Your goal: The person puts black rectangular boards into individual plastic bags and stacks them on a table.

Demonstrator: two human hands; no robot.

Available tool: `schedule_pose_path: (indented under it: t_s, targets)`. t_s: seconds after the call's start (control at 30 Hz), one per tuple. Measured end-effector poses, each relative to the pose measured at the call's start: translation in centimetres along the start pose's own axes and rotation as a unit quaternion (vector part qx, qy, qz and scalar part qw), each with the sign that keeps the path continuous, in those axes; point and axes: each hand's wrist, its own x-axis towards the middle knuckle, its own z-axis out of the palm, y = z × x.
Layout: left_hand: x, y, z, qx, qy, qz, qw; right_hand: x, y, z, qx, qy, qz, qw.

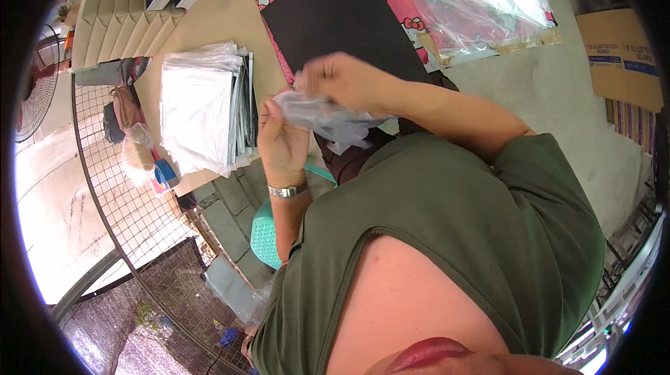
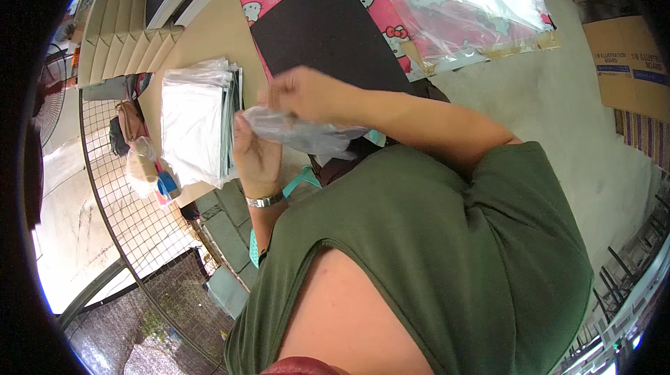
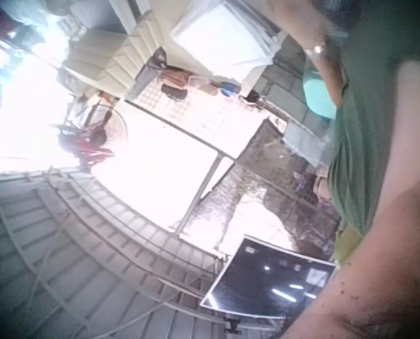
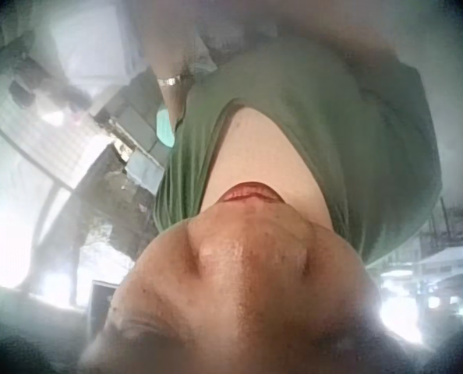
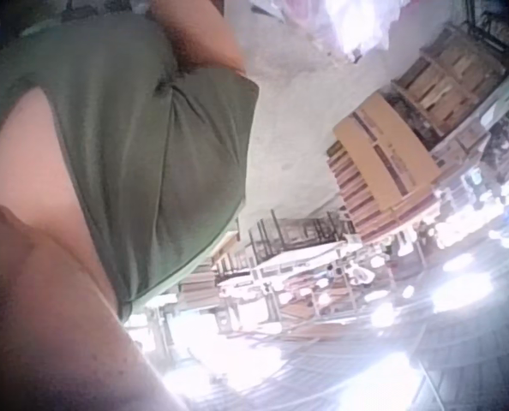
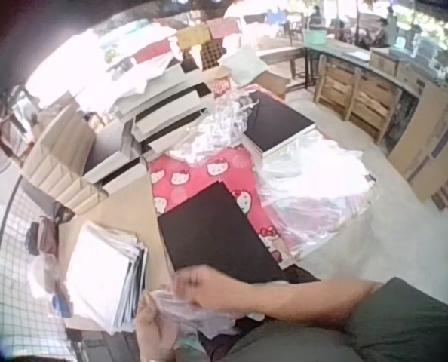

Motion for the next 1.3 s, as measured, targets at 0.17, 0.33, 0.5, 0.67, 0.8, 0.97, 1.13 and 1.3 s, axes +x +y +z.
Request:
schedule_pose_path:
  t_s: [0.17, 0.33, 0.5, 0.67, 0.8, 0.97, 1.13, 1.3]
  targets:
    - [0.4, 3.7, -7.3, -0.095, -0.081, -0.088, 0.988, -3.1, -2.5, -2.5, -0.185, -0.299, -0.048, 0.935]
    - [-2.8, 2.6, -7.6, 0.388, -0.073, 0.032, 0.918, -1.7, -6.1, -6.4, 0.234, -0.118, -0.100, 0.960]
    - [-0.2, 6.9, -5.4, -0.041, -0.058, 0.043, 0.997, -1.4, -5.1, -7.8, -0.331, -0.196, 0.000, 0.923]
    - [0.2, 3.9, -10.1, 0.497, -0.194, -0.166, 0.829, -1.2, -6.7, -9.0, 0.162, -0.047, -0.176, 0.970]
    - [3.0, 4.9, -9.7, -0.082, -0.074, 0.014, 0.994, -1.3, -7.0, -7.5, -0.120, 0.148, 0.049, 0.981]
    - [4.6, 3.2, -9.0, 0.044, -0.153, -0.109, 0.981, 0.1, -7.0, -11.9, -0.182, -0.059, -0.091, 0.977]
    - [6.6, 2.2, -9.4, 0.217, -0.113, -0.103, 0.964, 2.4, -7.5, -13.3, 0.114, 0.031, -0.177, 0.977]
    - [11.7, 4.5, -8.6, -0.072, -0.061, -0.066, 0.993, 4.0, -7.0, -17.2, -0.057, -0.043, -0.081, 0.994]
